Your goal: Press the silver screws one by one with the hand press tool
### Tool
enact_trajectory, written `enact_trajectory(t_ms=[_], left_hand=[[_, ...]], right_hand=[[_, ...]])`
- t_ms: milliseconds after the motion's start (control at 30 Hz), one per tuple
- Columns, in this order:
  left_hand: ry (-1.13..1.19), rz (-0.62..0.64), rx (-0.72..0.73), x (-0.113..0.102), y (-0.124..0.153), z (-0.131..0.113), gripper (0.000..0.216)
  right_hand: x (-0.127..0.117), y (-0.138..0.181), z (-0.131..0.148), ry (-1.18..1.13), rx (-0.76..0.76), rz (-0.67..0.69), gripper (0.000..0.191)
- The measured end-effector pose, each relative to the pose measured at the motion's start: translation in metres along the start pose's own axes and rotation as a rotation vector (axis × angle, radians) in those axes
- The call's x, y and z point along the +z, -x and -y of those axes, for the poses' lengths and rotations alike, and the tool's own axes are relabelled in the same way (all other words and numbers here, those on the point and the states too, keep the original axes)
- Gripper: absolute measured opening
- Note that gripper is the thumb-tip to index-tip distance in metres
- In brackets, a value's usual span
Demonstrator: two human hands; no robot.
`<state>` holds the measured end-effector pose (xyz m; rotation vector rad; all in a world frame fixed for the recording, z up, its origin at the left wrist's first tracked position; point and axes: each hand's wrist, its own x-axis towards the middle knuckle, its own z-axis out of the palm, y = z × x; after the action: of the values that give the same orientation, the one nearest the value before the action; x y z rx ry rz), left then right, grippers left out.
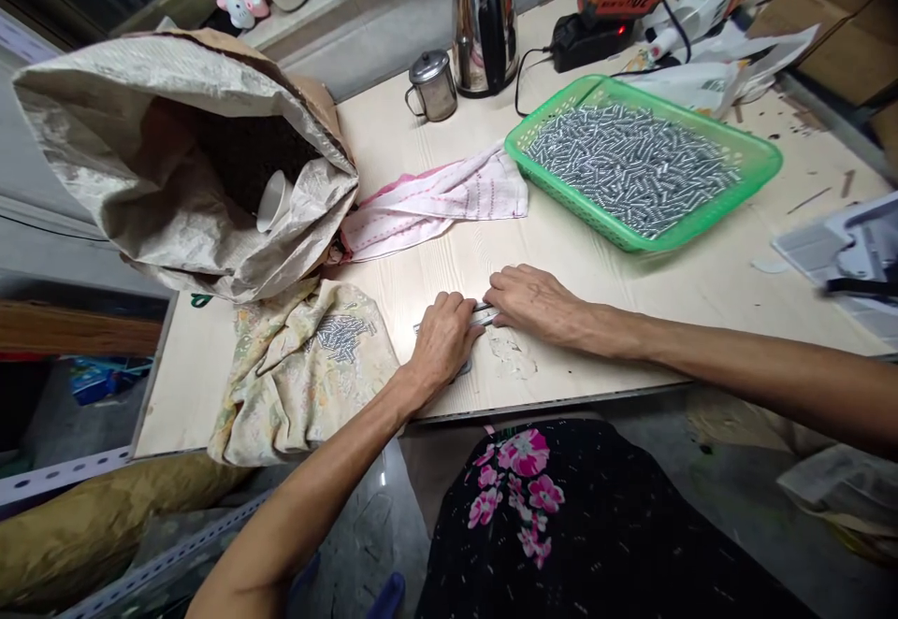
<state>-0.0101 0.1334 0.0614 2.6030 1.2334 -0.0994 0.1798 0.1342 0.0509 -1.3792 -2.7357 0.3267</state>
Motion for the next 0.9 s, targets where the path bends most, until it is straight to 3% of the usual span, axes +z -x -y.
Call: enact_trajectory(t_ms=[300,467,600,733,900], left_hand=[[0.009,-0.037,-0.013,0.004,-0.004,0.001,0.013],[0.016,-0.236,-0.054,0.024,0.016,-0.013,0.042],[0.059,-0.277,0.036,0.05,0.041,-0.038,0.052],[0.124,-0.247,0.05,0.057,0.051,-0.052,0.058],[0.2,-0.245,0.03,0.051,0.05,-0.053,0.062]], right_hand=[[0.01,0.0,-0.003,-0.074,-0.014,-0.051,0.018],[-0.007,-0.008,-0.027,-0.165,-0.132,-0.016,0.038],[-0.009,-0.021,-0.042,-0.172,-0.095,-0.009,0.029],[-0.007,-0.043,-0.047,-0.042,-0.075,-0.081,0.019],[-0.022,-0.062,-0.017,0.108,-0.084,-0.098,0.013]])
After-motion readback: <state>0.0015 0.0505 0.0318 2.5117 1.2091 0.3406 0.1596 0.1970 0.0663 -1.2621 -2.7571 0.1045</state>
